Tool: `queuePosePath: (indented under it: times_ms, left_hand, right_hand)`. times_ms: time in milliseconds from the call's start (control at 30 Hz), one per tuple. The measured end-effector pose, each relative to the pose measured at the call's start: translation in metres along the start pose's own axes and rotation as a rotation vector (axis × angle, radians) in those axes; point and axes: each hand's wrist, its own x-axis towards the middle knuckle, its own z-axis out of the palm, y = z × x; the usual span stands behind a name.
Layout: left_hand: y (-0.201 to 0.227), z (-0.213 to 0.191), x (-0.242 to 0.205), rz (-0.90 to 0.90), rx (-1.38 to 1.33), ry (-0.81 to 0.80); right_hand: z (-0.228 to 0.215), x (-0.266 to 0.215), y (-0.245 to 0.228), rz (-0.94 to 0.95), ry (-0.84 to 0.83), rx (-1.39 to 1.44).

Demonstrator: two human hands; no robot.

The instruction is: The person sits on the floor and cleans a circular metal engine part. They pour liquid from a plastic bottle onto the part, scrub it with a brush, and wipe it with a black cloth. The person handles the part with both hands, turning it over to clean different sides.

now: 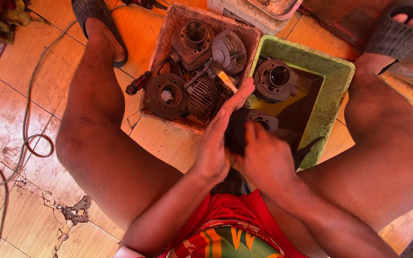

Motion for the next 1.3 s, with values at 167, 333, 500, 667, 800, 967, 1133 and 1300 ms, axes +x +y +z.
queuePosePath:
  times_ms: [167, 333, 500, 667, 800, 967, 1133, 1300]
  left_hand:
    - [-0.001, -0.011, 0.004, 0.109, 0.373, -0.035]
    - [0.022, -0.008, 0.013, -0.155, 0.808, -0.404]
    - [0.004, -0.033, 0.017, -0.207, 0.655, -0.614]
    - [0.034, -0.003, 0.015, -0.138, 0.247, -0.300]
    - [0.022, -0.012, 0.009, -0.102, 0.184, -0.247]
    - [0.032, -0.023, 0.000, -0.217, -0.520, -0.170]
    - [0.018, -0.008, -0.008, 0.086, 0.409, -0.141]
    - [-0.019, -0.004, -0.008, 0.183, 0.969, -0.109]
  right_hand:
    - [0.002, -0.009, -0.015, -0.266, 0.044, 0.089]
    - [0.001, -0.026, -0.025, -0.636, -0.144, 0.445]
    - [0.003, -0.020, -0.011, -0.713, -0.077, 0.464]
    - [0.002, -0.003, 0.046, -0.234, 0.161, 0.560]
    - [-0.013, 0.006, 0.056, 0.084, 0.236, 0.595]
    - [-0.026, 0.006, 0.076, 0.414, 0.511, 0.547]
    - [-0.034, 0.023, 0.054, 0.452, 0.688, 1.174]
    - [-0.047, 0.021, 0.013, 0.699, 0.413, 1.785]
